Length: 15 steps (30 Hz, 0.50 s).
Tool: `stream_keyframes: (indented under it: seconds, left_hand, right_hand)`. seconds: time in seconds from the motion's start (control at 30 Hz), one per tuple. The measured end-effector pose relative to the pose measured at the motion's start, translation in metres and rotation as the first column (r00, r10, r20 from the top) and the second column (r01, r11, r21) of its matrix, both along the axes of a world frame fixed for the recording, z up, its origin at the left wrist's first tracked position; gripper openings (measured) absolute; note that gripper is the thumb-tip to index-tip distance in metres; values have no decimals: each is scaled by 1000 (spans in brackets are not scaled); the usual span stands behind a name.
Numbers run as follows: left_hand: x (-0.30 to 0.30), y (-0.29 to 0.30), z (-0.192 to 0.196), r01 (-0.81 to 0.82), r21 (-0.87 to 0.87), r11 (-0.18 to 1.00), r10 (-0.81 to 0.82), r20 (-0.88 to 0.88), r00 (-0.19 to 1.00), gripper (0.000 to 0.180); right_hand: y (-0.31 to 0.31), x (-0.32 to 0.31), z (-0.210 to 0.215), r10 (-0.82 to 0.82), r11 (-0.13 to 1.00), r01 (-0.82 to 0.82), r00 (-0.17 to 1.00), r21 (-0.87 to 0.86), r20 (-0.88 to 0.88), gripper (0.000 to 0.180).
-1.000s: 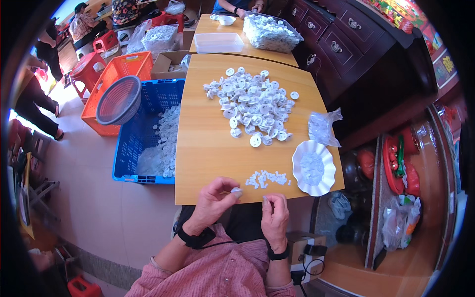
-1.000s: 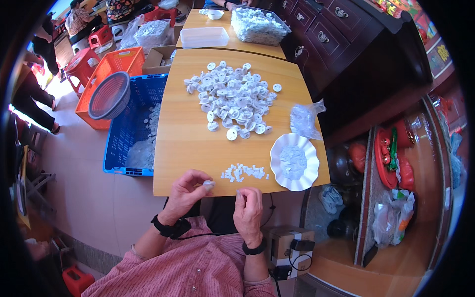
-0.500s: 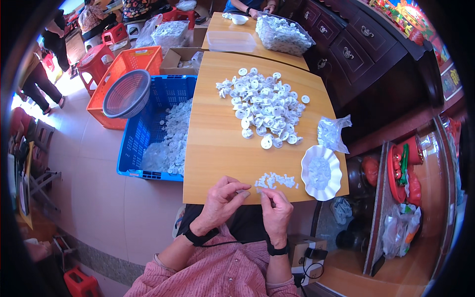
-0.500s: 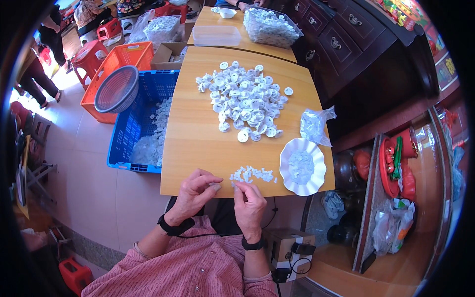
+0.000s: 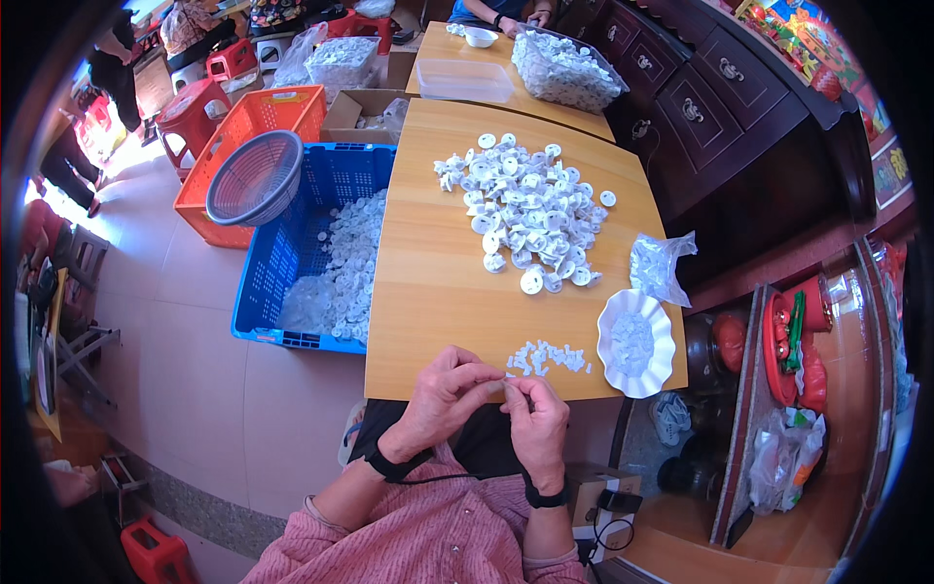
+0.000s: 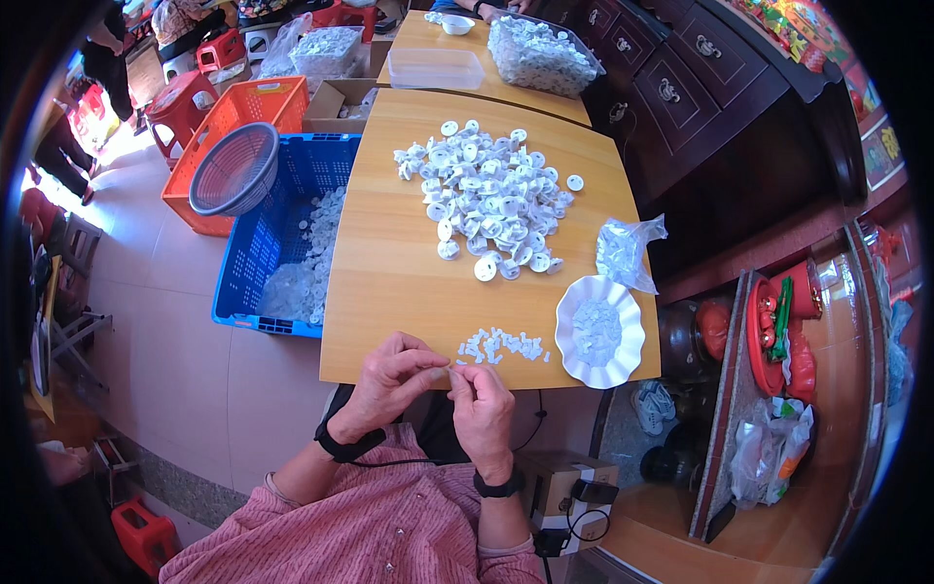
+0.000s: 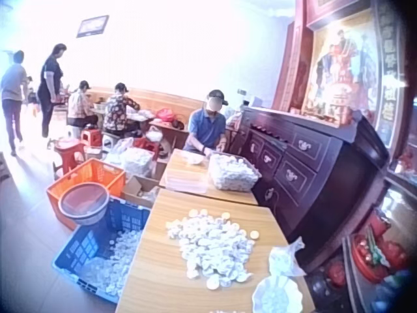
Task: Assembling small white plastic components by hand.
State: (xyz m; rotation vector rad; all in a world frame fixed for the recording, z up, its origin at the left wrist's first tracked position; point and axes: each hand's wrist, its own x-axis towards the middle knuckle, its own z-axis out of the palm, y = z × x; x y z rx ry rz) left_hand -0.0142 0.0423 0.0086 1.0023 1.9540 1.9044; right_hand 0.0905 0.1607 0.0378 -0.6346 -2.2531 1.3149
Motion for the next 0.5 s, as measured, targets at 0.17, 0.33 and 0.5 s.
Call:
stream_keyframes:
  seconds: [0.17, 0.33, 0.5]
  left_hand:
    - [-1, -2, 4, 25, -11, 1000, -25, 18, 1000, 14]
    - [-1, -3, -3, 66, 13, 998, -67, 280, 958, 10]
    - [-3, -6, -2, 95, 192, 977, -182, 508, 842, 11]
  right_hand:
    - [-2, -1, 2, 19, 998, -19, 1000, 53, -2, 8]
    - [-8, 0, 1, -18, 997, 17, 1000, -72, -7, 9]
    - [-16, -5, -2, -87, 963, 33, 977, -269, -192, 8]
